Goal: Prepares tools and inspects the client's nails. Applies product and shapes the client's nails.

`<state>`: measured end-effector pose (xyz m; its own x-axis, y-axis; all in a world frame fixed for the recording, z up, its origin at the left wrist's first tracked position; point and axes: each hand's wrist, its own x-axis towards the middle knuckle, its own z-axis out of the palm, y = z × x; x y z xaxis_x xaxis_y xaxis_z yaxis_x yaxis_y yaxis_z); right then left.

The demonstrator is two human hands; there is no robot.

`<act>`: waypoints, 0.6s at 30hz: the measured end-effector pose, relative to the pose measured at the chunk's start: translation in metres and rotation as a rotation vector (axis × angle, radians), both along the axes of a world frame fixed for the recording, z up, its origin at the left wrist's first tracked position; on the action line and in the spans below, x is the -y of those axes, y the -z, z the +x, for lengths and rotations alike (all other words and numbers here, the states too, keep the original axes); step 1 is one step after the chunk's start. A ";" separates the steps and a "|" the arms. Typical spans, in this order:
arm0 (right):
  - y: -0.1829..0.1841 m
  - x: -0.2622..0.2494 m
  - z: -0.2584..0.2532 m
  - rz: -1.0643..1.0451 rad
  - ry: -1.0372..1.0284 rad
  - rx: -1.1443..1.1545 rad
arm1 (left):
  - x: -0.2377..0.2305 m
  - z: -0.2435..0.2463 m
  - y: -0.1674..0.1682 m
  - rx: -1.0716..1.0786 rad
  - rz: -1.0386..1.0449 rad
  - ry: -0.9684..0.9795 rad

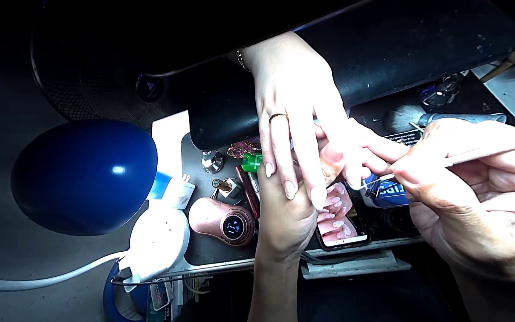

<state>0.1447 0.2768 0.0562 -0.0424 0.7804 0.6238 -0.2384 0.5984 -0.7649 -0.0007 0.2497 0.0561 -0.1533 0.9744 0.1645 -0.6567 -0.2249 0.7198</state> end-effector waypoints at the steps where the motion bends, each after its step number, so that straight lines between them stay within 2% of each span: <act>1: 0.000 0.000 0.000 0.000 -0.004 -0.001 | 0.000 0.000 0.000 0.001 -0.004 0.001; 18: -0.003 -0.004 -0.001 -0.032 0.033 0.006 | 0.001 -0.001 0.000 0.020 -0.011 0.003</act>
<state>0.1435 0.2812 0.0590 -0.0205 0.8008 0.5986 -0.2143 0.5812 -0.7850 -0.0016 0.2491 0.0561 -0.1533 0.9766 0.1508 -0.6714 -0.2149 0.7092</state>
